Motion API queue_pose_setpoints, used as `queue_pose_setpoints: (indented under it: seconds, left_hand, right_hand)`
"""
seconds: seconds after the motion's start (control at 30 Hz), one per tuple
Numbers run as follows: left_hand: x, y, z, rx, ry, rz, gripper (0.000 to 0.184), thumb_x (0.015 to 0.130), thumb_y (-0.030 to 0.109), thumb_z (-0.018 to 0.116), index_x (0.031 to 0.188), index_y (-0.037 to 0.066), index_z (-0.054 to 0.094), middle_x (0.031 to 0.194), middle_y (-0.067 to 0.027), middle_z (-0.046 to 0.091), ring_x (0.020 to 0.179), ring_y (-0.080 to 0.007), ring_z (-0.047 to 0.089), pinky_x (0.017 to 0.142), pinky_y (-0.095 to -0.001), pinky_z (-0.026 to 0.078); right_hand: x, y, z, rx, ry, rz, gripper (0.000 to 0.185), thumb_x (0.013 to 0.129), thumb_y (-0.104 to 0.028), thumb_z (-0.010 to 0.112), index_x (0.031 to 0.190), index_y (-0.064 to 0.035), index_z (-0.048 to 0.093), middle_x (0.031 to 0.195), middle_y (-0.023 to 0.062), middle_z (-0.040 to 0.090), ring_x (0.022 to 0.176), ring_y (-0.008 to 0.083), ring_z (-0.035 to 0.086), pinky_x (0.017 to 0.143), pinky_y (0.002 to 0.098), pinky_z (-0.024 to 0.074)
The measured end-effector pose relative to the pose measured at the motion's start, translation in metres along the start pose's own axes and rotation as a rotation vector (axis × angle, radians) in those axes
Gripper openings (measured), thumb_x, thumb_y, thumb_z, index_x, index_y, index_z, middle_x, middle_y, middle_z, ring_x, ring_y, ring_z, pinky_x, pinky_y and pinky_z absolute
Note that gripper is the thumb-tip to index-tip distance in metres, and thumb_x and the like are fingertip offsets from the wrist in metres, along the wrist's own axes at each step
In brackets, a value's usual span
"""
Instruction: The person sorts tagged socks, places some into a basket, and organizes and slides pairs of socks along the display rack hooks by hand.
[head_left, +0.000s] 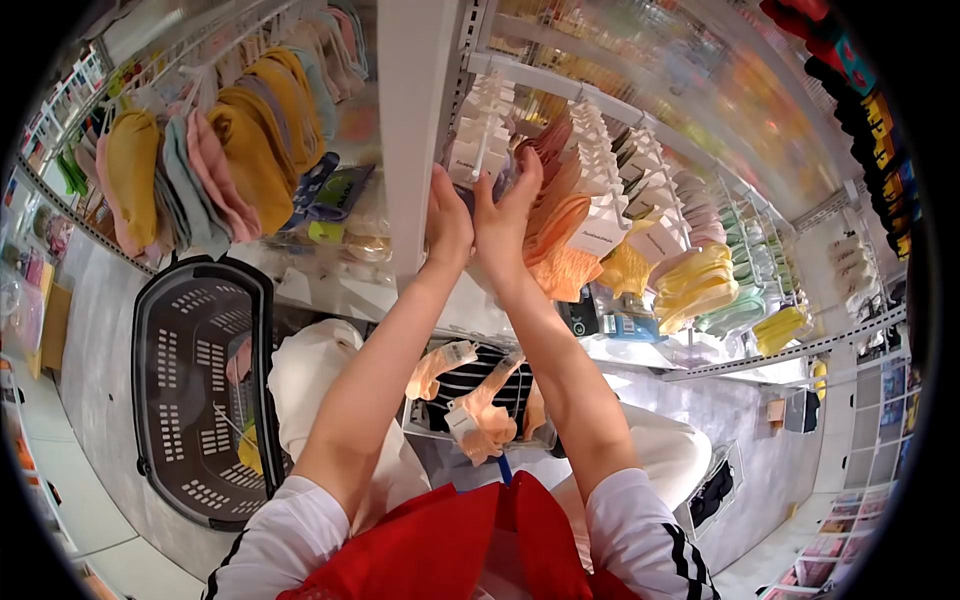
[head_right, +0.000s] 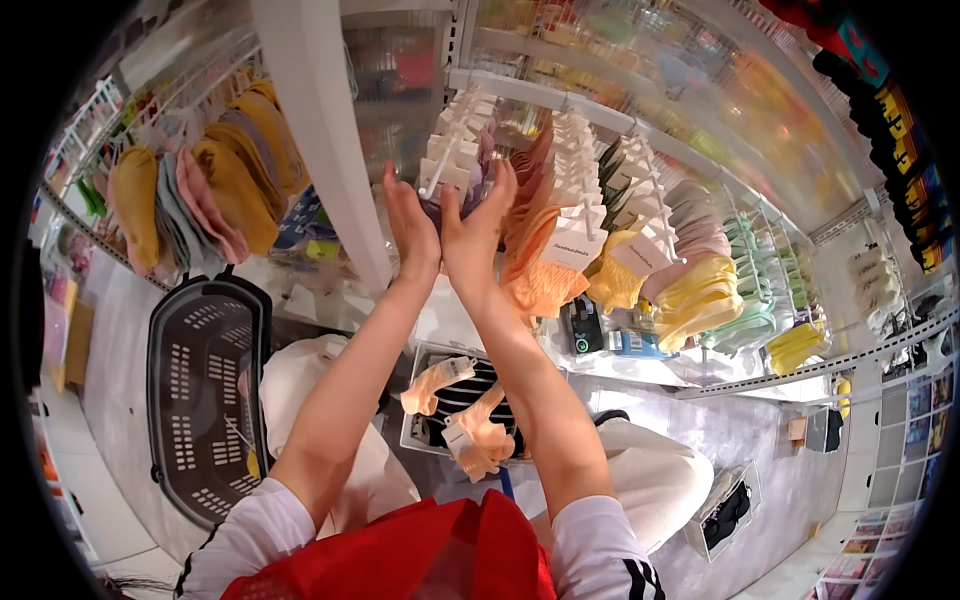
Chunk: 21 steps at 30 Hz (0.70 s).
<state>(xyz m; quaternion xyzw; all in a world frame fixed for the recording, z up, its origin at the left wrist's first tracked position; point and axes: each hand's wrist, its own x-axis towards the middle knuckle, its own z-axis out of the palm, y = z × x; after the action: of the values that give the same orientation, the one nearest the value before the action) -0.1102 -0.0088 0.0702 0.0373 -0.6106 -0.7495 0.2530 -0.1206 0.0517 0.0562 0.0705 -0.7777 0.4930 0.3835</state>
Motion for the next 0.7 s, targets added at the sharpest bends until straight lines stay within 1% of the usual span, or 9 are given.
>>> queue_pose_setpoints:
  seconds: [0.03, 0.1, 0.17, 0.27, 0.3, 0.43, 0.47, 0.57, 0.7]
  left_hand:
    - [0.002, 0.007, 0.005, -0.1, 0.004, -0.099, 0.051, 0.095, 0.032, 0.026, 0.135, 0.001, 0.02, 0.138, -0.0172, 0.023, 0.125, -0.0281, 0.028, 0.103, -0.0348, 0.021]
    - [0.016, -0.016, 0.013, -0.068, 0.026, 0.012, 0.053, 0.095, 0.038, 0.023, 0.13, -0.002, 0.03, 0.131, -0.018, 0.036, 0.119, -0.0281, 0.038, 0.099, -0.0341, 0.028]
    - [0.032, -0.045, 0.019, -0.146, -0.017, 0.107, 0.06, 0.094, 0.043, 0.021, 0.125, -0.007, 0.037, 0.126, -0.0215, 0.043, 0.116, -0.0306, 0.042, 0.097, -0.034, 0.03]
    - [0.024, -0.034, 0.02, -0.16, -0.137, 0.095, 0.066, 0.092, 0.049, 0.019, 0.126, -0.005, 0.038, 0.123, -0.0197, 0.046, 0.115, -0.0285, 0.043, 0.098, -0.0331, 0.03]
    - [0.024, -0.031, 0.021, -0.164, -0.147, 0.11, 0.067, 0.092, 0.05, 0.019, 0.126, -0.004, 0.038, 0.122, -0.0191, 0.047, 0.115, -0.0281, 0.044, 0.097, -0.0329, 0.029]
    - [0.033, -0.029, 0.035, -0.179, 0.178, 0.163, 0.065, 0.092, 0.049, 0.02, 0.131, -0.002, 0.031, 0.124, -0.0157, 0.045, 0.114, -0.026, 0.043, 0.099, -0.0319, 0.027]
    - [0.036, -0.028, 0.036, -0.266, 0.165, 0.095, 0.064, 0.092, 0.048, 0.022, 0.131, -0.003, 0.029, 0.124, -0.0165, 0.044, 0.113, -0.0254, 0.044, 0.098, -0.0319, 0.029]
    - [0.043, -0.048, 0.03, -0.243, -0.143, 0.2, 0.064, 0.092, 0.048, 0.025, 0.131, -0.002, 0.03, 0.123, -0.0176, 0.045, 0.112, -0.0243, 0.045, 0.095, -0.0318, 0.033]
    - [0.04, -0.052, 0.034, -0.209, -0.115, 0.091, 0.062, 0.091, 0.046, 0.027, 0.126, -0.004, 0.037, 0.118, -0.0179, 0.048, 0.11, -0.0243, 0.046, 0.093, -0.0326, 0.035]
  right_hand:
    - [0.002, 0.008, 0.003, 0.064, -0.017, 0.027, 0.06, 0.084, -0.014, 0.054, 0.13, 0.0043, 0.02, 0.132, 0.021, 0.026, 0.122, 0.0306, 0.03, 0.102, 0.0367, 0.0231]
    - [0.011, 0.021, 0.009, 0.191, -0.048, 0.08, 0.064, 0.084, -0.02, 0.054, 0.131, 0.0058, 0.018, 0.133, 0.0236, 0.024, 0.123, 0.0339, 0.027, 0.102, 0.039, 0.0219]
    - [0.021, 0.015, 0.007, 0.364, -0.137, 0.113, 0.058, 0.089, -0.027, 0.044, 0.132, 0.0044, 0.02, 0.135, 0.0204, 0.026, 0.126, 0.03, 0.025, 0.104, 0.0362, 0.0201]
    - [0.031, 0.022, 0.005, 0.44, -0.243, 0.149, 0.055, 0.094, -0.037, 0.029, 0.132, 0.0016, 0.027, 0.134, 0.0151, 0.033, 0.125, 0.0234, 0.03, 0.101, 0.031, 0.0249]
    - [0.033, 0.03, 0.008, 0.382, -0.179, 0.141, 0.054, 0.094, -0.035, 0.029, 0.133, 0.0018, 0.027, 0.135, 0.0151, 0.032, 0.126, 0.0243, 0.029, 0.102, 0.0314, 0.0233]
    - [0.04, 0.041, 0.017, 0.319, -0.069, 0.119, 0.052, 0.094, -0.032, 0.028, 0.133, 0.0025, 0.026, 0.138, 0.0152, 0.029, 0.127, 0.0256, 0.027, 0.104, 0.0316, 0.0198]
    - [0.042, 0.04, 0.016, 0.374, -0.097, 0.129, 0.052, 0.095, -0.033, 0.027, 0.133, 0.0021, 0.027, 0.137, 0.0149, 0.03, 0.126, 0.0245, 0.029, 0.103, 0.0312, 0.0208]
    - [0.052, 0.036, 0.014, 0.603, -0.219, 0.189, 0.053, 0.095, -0.037, 0.023, 0.132, 0.0005, 0.031, 0.131, 0.0138, 0.038, 0.118, 0.0194, 0.037, 0.1, 0.0296, 0.0254]
    - [0.059, 0.039, 0.014, 0.634, -0.226, 0.32, 0.054, 0.095, -0.039, 0.022, 0.128, 0.0009, 0.038, 0.12, 0.0125, 0.049, 0.111, 0.0184, 0.044, 0.095, 0.0285, 0.0316]
